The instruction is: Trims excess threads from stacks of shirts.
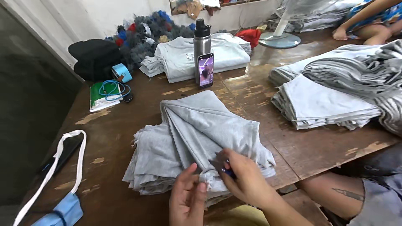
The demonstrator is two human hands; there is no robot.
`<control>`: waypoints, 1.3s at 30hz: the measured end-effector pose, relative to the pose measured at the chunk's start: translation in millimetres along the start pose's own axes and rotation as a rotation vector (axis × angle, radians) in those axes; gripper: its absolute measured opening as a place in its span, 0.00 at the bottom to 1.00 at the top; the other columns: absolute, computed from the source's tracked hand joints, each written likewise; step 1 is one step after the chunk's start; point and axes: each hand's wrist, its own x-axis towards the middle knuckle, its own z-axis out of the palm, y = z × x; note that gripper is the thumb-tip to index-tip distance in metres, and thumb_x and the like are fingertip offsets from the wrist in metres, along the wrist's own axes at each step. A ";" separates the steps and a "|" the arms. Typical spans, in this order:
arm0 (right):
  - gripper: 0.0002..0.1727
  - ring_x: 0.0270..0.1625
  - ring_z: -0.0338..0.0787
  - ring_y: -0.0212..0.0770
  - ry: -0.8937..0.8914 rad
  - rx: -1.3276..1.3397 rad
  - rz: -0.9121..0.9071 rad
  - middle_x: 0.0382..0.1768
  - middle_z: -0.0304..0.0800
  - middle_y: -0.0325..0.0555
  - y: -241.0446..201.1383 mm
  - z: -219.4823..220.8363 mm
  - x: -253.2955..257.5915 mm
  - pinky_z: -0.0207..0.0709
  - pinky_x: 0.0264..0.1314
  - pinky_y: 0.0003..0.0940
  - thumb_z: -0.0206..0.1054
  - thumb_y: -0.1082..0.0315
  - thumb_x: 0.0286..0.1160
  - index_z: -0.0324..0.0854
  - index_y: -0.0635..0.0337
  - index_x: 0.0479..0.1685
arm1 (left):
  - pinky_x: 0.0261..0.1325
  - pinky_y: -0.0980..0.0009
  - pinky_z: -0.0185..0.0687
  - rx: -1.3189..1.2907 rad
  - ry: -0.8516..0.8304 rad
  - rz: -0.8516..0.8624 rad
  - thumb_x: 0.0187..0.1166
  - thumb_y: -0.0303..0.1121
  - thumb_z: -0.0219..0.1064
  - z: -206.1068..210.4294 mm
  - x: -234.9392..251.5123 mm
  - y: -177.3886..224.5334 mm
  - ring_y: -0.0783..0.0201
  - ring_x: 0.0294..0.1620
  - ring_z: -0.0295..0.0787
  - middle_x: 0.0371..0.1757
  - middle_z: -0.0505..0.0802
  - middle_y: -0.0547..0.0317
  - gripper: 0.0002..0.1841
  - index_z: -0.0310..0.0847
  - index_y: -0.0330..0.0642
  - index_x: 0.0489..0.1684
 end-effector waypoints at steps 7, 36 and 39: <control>0.29 0.44 0.81 0.35 -0.054 0.067 -0.026 0.48 0.78 0.49 -6.8 -13.0 -22.7 0.77 0.45 0.26 0.49 0.39 0.89 0.73 0.57 0.40 | 0.61 0.80 0.88 -0.209 0.012 0.012 0.71 0.28 0.78 5.6 -4.7 -8.3 0.79 0.56 0.91 0.59 0.93 0.78 0.22 0.87 0.61 0.64; 0.30 0.61 0.82 0.41 -0.021 -0.120 0.086 0.56 0.85 0.47 -35.7 1.1 -46.6 0.74 0.63 0.35 0.45 0.41 0.91 0.77 0.52 0.26 | 0.53 0.82 0.88 -0.043 0.031 0.070 0.80 0.30 0.70 13.5 -17.4 -12.3 0.80 0.50 0.91 0.51 0.94 0.73 0.07 0.87 0.53 0.49; 0.31 0.61 0.82 0.41 -0.040 -0.117 0.093 0.56 0.85 0.46 -35.2 -0.2 -46.5 0.74 0.63 0.35 0.44 0.42 0.91 0.77 0.52 0.25 | 0.49 0.82 0.89 -0.039 0.065 0.041 0.84 0.33 0.66 14.5 -17.1 -11.2 0.81 0.45 0.92 0.49 0.94 0.75 0.05 0.83 0.57 0.50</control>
